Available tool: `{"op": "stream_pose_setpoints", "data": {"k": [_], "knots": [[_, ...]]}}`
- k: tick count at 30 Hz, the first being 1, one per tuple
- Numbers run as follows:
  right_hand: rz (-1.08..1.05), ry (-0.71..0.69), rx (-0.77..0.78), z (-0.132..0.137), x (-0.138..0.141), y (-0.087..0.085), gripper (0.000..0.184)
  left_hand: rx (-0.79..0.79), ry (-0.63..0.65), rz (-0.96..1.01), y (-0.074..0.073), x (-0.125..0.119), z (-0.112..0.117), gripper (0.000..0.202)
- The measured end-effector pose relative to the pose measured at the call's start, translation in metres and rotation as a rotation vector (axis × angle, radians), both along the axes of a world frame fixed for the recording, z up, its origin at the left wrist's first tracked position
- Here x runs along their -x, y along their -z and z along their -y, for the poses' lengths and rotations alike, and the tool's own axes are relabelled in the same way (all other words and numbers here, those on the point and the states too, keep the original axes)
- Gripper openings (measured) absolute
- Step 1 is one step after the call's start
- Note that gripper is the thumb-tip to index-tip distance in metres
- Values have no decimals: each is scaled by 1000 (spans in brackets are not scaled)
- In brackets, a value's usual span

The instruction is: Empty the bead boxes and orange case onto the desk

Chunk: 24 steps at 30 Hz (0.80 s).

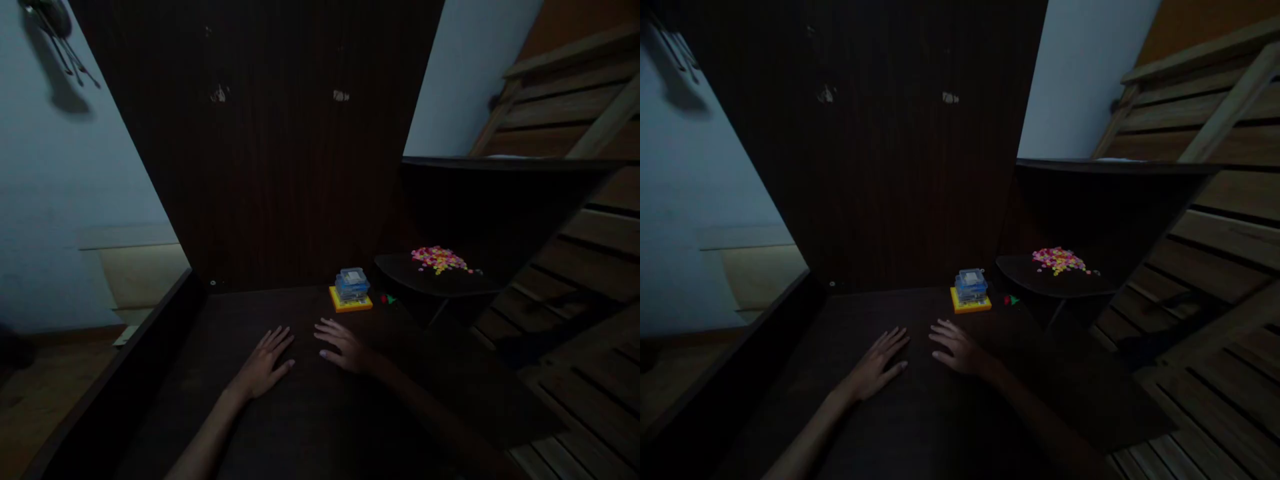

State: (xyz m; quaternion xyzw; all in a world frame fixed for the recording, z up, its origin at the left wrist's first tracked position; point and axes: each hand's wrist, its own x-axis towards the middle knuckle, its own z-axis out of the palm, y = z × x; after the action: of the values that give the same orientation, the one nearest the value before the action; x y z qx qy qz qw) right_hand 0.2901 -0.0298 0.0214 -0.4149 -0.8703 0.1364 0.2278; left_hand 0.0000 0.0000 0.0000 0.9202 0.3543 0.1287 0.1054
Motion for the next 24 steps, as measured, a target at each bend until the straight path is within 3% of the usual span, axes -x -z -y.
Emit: {"op": "stream_pose_setpoints", "data": {"k": [3,6,8,10,12,15,17,21,24], "knots": [[-108,32,-179,-12,-21,-34,41,14,6,8,-2,0,1,56],[-149,179,-342,-33,-49,-72,47,24,-1,20,-4,-1,1,56],[-124,265,-389,-50,-69,-86,52,30,-9,24,-6,-1,2,56],[-78,320,-366,-68,-87,-86,60,37,-17,24,-8,-2,3,56],[-12,331,-286,-82,-100,-75,65,43,-21,22,-9,-2,4,56],[49,296,-220,-95,-109,-57,56,55,-24,25,-10,-2,5,57],[50,281,-230,-97,-111,-55,49,61,-28,36,-10,-2,6,57],[6,259,-297,-86,-101,-70,41,100,-57,83,-11,-2,7,63],[-46,263,-328,-66,-70,-73,37,134,-123,161,-12,-5,7,70]]}}
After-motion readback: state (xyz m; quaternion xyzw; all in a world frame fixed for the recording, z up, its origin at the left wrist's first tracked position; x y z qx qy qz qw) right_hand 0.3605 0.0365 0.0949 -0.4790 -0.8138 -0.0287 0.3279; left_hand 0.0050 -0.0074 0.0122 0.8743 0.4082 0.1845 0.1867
